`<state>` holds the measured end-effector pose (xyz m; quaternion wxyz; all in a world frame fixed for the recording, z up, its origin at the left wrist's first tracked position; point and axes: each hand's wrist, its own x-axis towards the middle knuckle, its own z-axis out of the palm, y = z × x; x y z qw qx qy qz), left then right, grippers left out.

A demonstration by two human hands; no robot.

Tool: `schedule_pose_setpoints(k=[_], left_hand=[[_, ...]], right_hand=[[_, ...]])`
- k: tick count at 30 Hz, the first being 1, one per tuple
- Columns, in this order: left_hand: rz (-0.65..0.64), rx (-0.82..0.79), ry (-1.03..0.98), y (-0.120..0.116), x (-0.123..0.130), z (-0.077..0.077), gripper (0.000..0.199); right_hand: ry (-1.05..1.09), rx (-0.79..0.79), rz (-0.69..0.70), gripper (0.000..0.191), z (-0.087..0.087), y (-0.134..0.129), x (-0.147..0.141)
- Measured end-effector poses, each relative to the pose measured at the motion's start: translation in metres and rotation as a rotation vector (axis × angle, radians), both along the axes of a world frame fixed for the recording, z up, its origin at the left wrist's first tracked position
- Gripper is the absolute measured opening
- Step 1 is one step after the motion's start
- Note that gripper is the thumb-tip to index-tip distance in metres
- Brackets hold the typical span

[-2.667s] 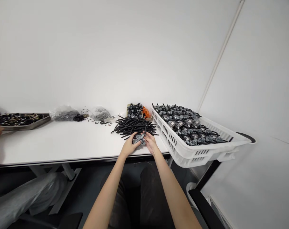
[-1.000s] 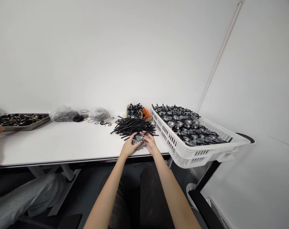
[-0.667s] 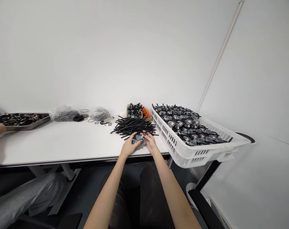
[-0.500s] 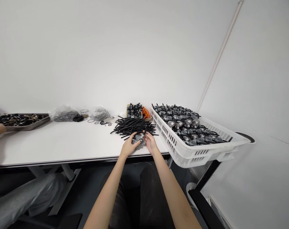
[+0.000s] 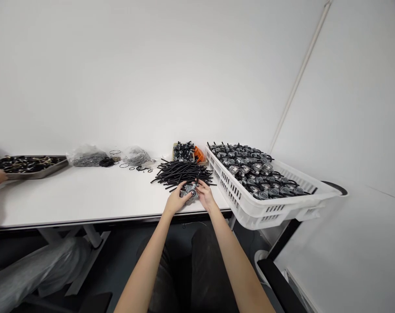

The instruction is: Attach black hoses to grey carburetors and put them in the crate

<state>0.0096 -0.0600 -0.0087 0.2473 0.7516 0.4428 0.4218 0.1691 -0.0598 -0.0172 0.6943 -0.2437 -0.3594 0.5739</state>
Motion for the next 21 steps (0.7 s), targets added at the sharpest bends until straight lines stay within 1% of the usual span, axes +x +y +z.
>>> schedule_pose_setpoints(k=[12, 21], left_hand=[[-0.023, 0.011, -0.004, -0.0016, -0.0001, 0.0020, 0.062], [-0.035, 0.017, 0.000, -0.0017, 0.0002, 0.0013, 0.062]], right_hand=[[-0.025, 0.006, 0.010, 0.044, 0.0027, -0.0036, -0.0024], [-0.057, -0.007, -0.012, 0.039, 0.0035, -0.0047, -0.0042]])
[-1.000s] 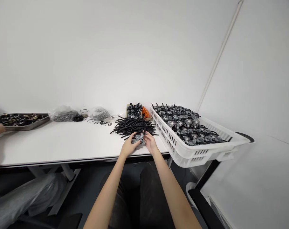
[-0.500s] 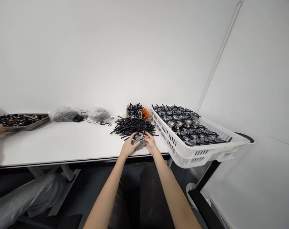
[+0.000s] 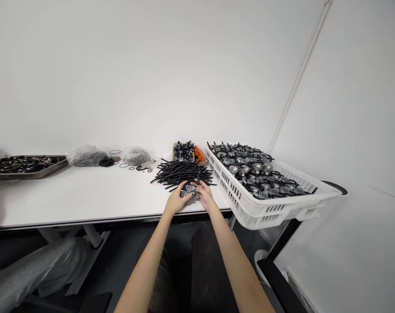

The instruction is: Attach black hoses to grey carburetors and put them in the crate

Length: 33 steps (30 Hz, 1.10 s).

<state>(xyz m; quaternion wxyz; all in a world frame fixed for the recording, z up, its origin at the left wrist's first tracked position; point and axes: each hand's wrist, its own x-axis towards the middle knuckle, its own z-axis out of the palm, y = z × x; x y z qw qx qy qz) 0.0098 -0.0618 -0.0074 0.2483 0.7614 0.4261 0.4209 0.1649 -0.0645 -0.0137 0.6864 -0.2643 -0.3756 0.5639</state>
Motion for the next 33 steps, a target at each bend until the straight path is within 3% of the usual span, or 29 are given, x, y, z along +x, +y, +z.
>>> schedule_pose_setpoints(k=[13, 33], left_hand=[[0.019, -0.015, -0.003, 0.0030, -0.0003, -0.0025, 0.061], [0.025, -0.019, 0.007, -0.0009, -0.0002, 0.0021, 0.062]], right_hand=[[0.051, -0.054, 0.004, 0.031, 0.0010, 0.0018, 0.0043], [0.044, -0.030, 0.041, 0.037, -0.0008, 0.0025, 0.0048]])
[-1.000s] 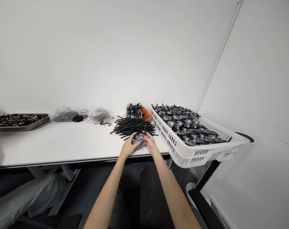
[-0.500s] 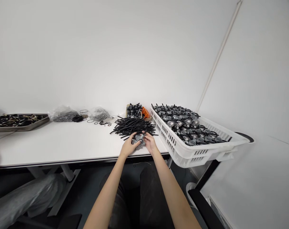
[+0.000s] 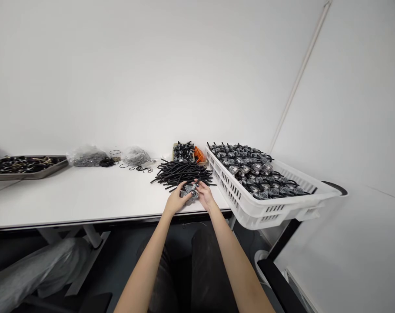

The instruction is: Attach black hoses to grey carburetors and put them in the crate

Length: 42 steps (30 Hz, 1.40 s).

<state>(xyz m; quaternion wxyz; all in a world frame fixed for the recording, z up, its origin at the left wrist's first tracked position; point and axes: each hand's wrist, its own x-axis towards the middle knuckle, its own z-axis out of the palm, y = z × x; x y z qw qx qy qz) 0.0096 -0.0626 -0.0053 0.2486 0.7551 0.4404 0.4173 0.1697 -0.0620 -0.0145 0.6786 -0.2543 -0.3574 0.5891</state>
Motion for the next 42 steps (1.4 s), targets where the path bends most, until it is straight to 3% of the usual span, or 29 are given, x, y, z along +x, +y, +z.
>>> schedule_pose_setpoints(k=[20, 35, 42], left_hand=[[0.003, 0.004, 0.007, -0.0009, 0.0005, 0.0005, 0.062], [0.005, 0.001, 0.008, 0.0002, 0.0001, -0.0008, 0.061], [0.006, 0.000, 0.002, 0.0008, 0.0002, -0.0015, 0.062]], right_hand=[[-0.029, 0.002, -0.014, 0.037, 0.0036, -0.0043, -0.0027], [0.002, 0.004, -0.037, 0.026, 0.0024, -0.0017, -0.0015], [0.011, 0.024, -0.019, 0.031, 0.0020, -0.0029, -0.0009]])
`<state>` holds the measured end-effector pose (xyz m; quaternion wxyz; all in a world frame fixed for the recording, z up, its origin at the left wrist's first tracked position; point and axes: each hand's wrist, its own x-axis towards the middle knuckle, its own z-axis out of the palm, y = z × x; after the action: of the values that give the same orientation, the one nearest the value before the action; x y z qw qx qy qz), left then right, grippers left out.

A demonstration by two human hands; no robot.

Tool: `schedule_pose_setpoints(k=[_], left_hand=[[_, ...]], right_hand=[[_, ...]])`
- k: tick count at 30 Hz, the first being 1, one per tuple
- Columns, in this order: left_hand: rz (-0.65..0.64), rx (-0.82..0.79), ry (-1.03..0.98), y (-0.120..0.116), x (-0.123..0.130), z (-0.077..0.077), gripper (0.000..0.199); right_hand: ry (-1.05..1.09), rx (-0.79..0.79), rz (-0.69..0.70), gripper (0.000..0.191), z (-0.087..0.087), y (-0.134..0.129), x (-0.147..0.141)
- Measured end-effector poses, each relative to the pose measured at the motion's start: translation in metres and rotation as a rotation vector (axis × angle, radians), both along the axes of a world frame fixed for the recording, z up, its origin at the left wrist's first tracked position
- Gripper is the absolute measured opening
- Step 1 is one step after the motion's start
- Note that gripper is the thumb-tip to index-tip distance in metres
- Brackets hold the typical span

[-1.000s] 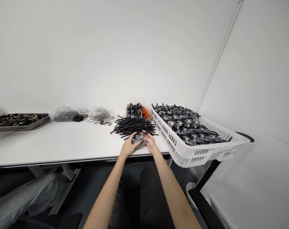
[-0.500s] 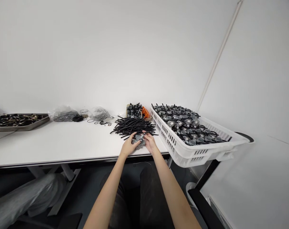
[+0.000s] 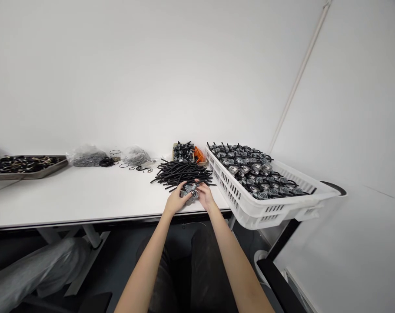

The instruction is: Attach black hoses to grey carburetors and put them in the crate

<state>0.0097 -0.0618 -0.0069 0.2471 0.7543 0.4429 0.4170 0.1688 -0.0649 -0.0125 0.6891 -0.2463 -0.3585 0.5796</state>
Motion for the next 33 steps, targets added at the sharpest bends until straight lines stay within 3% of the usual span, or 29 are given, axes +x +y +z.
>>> schedule_pose_setpoints(k=[33], left_hand=[[-0.025, 0.002, -0.004, 0.0030, -0.0010, -0.0033, 0.062]], right_hand=[[-0.050, 0.001, -0.009, 0.040, -0.0048, 0.0039, 0.0001]])
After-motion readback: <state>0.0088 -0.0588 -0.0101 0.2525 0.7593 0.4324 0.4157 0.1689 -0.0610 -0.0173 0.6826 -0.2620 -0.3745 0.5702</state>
